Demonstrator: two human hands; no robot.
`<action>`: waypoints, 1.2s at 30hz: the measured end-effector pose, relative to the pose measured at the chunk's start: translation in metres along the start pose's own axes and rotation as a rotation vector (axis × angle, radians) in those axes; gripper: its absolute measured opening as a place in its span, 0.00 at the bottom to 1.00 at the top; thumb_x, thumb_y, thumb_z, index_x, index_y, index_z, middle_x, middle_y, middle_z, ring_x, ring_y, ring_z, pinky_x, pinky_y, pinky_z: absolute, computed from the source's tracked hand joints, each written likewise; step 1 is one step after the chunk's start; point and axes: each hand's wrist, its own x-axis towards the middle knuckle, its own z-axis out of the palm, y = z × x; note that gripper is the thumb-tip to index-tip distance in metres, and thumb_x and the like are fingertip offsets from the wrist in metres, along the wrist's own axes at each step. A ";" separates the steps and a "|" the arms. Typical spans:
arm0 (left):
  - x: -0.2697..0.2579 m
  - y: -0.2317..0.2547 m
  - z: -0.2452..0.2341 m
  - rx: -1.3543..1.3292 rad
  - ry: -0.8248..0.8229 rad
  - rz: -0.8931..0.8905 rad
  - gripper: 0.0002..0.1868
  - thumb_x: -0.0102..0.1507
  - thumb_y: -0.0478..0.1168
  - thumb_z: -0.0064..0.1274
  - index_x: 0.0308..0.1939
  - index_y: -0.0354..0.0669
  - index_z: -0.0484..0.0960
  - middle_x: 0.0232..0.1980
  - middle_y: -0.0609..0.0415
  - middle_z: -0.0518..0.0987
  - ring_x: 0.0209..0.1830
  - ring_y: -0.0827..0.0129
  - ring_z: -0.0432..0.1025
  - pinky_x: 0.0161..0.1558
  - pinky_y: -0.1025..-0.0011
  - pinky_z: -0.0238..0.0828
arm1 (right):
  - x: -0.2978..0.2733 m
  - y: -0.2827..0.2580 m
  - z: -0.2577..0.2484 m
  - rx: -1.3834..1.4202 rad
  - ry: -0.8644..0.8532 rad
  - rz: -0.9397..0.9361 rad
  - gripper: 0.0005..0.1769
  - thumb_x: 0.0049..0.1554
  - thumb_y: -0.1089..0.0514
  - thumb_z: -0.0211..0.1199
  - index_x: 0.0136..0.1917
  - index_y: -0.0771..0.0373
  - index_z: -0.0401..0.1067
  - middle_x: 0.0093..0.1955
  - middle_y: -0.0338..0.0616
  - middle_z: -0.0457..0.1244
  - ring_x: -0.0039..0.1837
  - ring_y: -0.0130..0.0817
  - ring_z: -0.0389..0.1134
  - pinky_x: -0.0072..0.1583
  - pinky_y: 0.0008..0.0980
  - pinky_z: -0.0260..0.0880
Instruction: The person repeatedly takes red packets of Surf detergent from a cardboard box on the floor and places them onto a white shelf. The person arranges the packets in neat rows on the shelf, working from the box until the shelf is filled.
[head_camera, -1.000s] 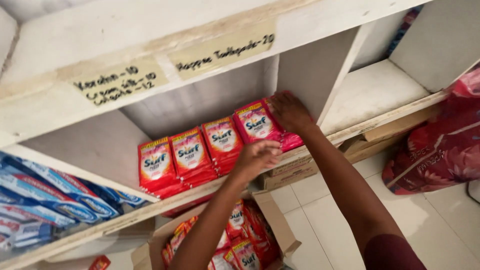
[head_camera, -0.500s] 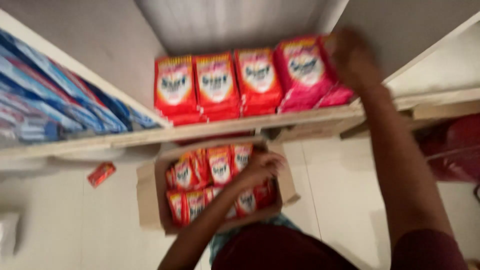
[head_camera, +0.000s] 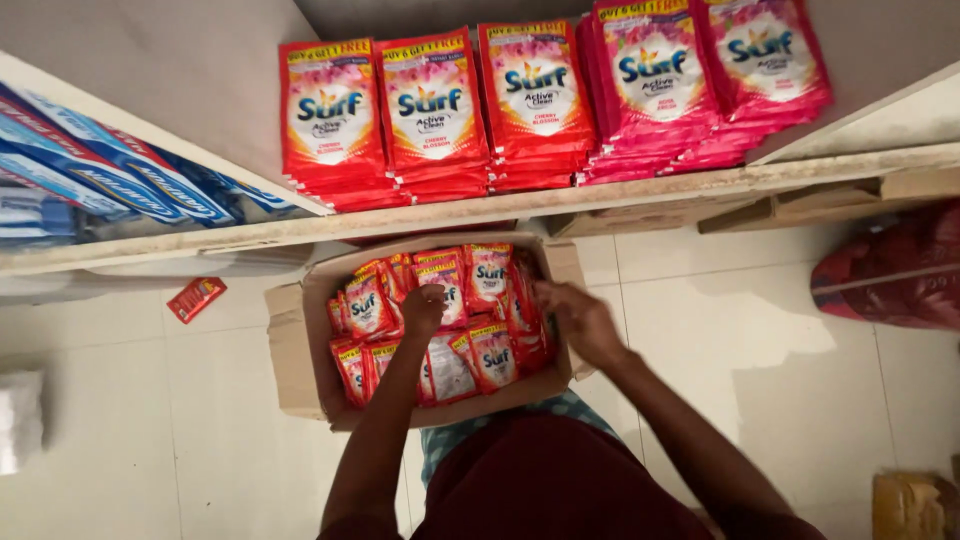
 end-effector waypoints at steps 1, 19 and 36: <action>-0.003 -0.003 0.007 0.001 -0.006 -0.010 0.11 0.56 0.30 0.53 0.41 0.39 0.87 0.35 0.49 0.85 0.33 0.63 0.79 0.35 0.65 0.76 | -0.009 0.008 0.006 0.001 0.001 0.011 0.10 0.70 0.61 0.50 0.53 0.66 0.72 0.63 0.54 0.67 0.66 0.47 0.68 0.67 0.43 0.70; -0.105 -0.048 0.014 0.141 -0.192 -0.032 0.07 0.54 0.40 0.60 0.34 0.44 0.89 0.32 0.50 0.86 0.32 0.63 0.81 0.38 0.65 0.78 | -0.130 0.138 0.063 -0.908 -0.736 0.528 0.22 0.54 0.54 0.58 0.63 0.47 0.75 0.49 0.54 0.71 0.50 0.55 0.73 0.54 0.57 0.70; -0.145 0.006 0.084 0.809 -0.031 -0.099 0.16 0.57 0.51 0.57 0.42 0.47 0.80 0.40 0.46 0.81 0.38 0.45 0.78 0.39 0.47 0.76 | -0.131 0.129 0.070 -1.036 -0.744 0.514 0.17 0.52 0.49 0.63 0.54 0.52 0.78 0.41 0.53 0.71 0.42 0.54 0.73 0.46 0.58 0.73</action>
